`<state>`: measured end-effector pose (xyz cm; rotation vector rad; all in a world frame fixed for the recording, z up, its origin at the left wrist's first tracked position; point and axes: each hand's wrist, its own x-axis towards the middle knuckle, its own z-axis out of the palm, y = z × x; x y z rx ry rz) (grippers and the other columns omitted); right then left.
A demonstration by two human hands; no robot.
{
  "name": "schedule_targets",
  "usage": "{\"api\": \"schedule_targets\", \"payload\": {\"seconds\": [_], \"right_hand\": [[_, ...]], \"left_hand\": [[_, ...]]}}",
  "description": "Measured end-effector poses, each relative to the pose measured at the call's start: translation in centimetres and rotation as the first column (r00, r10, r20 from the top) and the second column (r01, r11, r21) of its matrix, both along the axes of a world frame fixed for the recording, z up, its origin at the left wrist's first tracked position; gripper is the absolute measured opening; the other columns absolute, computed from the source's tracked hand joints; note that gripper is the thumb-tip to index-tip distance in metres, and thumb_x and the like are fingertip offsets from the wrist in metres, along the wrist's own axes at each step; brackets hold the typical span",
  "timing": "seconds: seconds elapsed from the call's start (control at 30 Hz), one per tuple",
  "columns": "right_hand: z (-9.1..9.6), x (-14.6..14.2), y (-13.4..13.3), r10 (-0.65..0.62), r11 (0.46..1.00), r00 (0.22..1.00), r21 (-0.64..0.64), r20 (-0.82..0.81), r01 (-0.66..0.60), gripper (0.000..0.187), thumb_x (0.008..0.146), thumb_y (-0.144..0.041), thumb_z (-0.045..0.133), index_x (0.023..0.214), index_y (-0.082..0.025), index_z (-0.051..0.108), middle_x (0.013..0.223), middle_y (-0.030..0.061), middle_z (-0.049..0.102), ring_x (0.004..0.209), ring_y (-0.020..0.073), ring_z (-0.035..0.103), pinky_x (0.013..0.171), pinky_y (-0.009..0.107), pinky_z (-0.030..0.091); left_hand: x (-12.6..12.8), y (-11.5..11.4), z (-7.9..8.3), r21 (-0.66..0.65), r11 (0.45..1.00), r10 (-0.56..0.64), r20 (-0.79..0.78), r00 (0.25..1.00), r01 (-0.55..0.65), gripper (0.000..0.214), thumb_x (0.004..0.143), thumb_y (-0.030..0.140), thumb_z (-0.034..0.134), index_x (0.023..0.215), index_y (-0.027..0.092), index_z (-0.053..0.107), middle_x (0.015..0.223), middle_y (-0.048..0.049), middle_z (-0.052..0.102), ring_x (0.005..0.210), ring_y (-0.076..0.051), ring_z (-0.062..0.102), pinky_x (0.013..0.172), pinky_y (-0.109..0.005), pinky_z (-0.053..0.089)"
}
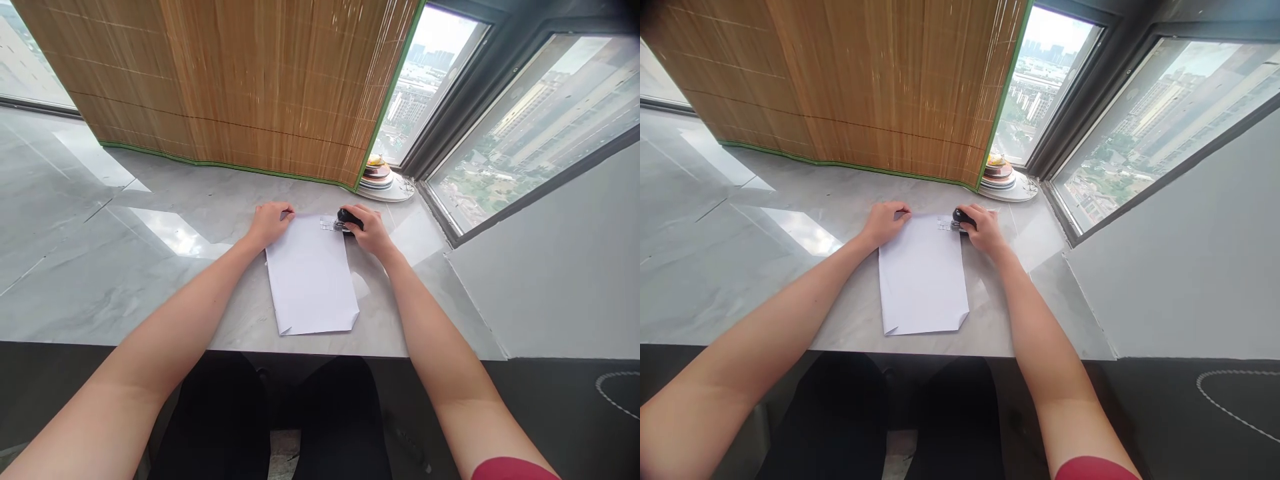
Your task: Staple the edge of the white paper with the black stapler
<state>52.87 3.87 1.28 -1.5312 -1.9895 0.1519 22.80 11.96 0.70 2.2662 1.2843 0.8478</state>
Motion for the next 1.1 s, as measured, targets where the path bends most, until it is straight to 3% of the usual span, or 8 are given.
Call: {"api": "schedule_targets", "payload": {"seconds": [0.3,0.67,0.83,1.1], "right_hand": [[0.3,-2.3,-0.5,0.147,0.988,0.989,0.046,-0.017,-0.146,0.039,0.102,-0.028,0.057,0.136,-0.028,0.076,0.117,0.0090,0.076,0.108,0.0313,0.071,0.100,0.046,0.055],[-0.6,-3.3,0.0,0.052,0.992,0.998,0.118,-0.039,-0.047,0.043,0.097,-0.023,0.054,0.134,-0.028,0.077,0.115,0.0106,0.074,0.108,0.0314,0.069,0.104,0.051,0.058],[0.0,-3.8,-0.5,-0.014,0.998,1.000,0.056,0.014,0.014,0.045,0.098,-0.024,0.052,0.135,-0.027,0.077,0.121,0.0122,0.075,0.114,0.0334,0.068,0.107,0.052,0.055],[0.2,-3.8,-0.5,-0.003,1.000,0.998,0.010,0.059,0.002,0.045,0.098,-0.023,0.052,0.135,-0.027,0.078,0.123,0.0123,0.076,0.116,0.0357,0.066,0.108,0.057,0.051]], "left_hand": [[0.3,-0.4,0.2,0.005,0.999,-0.041,0.065,0.997,0.041,0.016,0.093,0.023,0.065,0.092,0.023,0.081,0.105,-0.0068,0.086,0.104,-0.029,0.078,0.106,-0.045,0.055],[0.2,-0.1,-0.2,0.011,0.995,-0.096,0.101,0.990,0.096,0.017,0.091,0.019,0.066,0.090,0.023,0.082,0.101,-0.0050,0.086,0.106,-0.028,0.078,0.106,-0.043,0.056],[0.2,-0.3,0.0,-0.011,0.997,-0.074,0.106,0.992,0.075,0.018,0.091,0.020,0.066,0.091,0.023,0.084,0.103,-0.0060,0.086,0.108,-0.029,0.078,0.108,-0.044,0.056],[0.3,-0.4,0.1,-0.021,0.998,-0.052,0.106,0.993,0.055,0.018,0.091,0.020,0.066,0.090,0.022,0.084,0.104,-0.0072,0.086,0.110,-0.030,0.078,0.109,-0.046,0.056]]}}
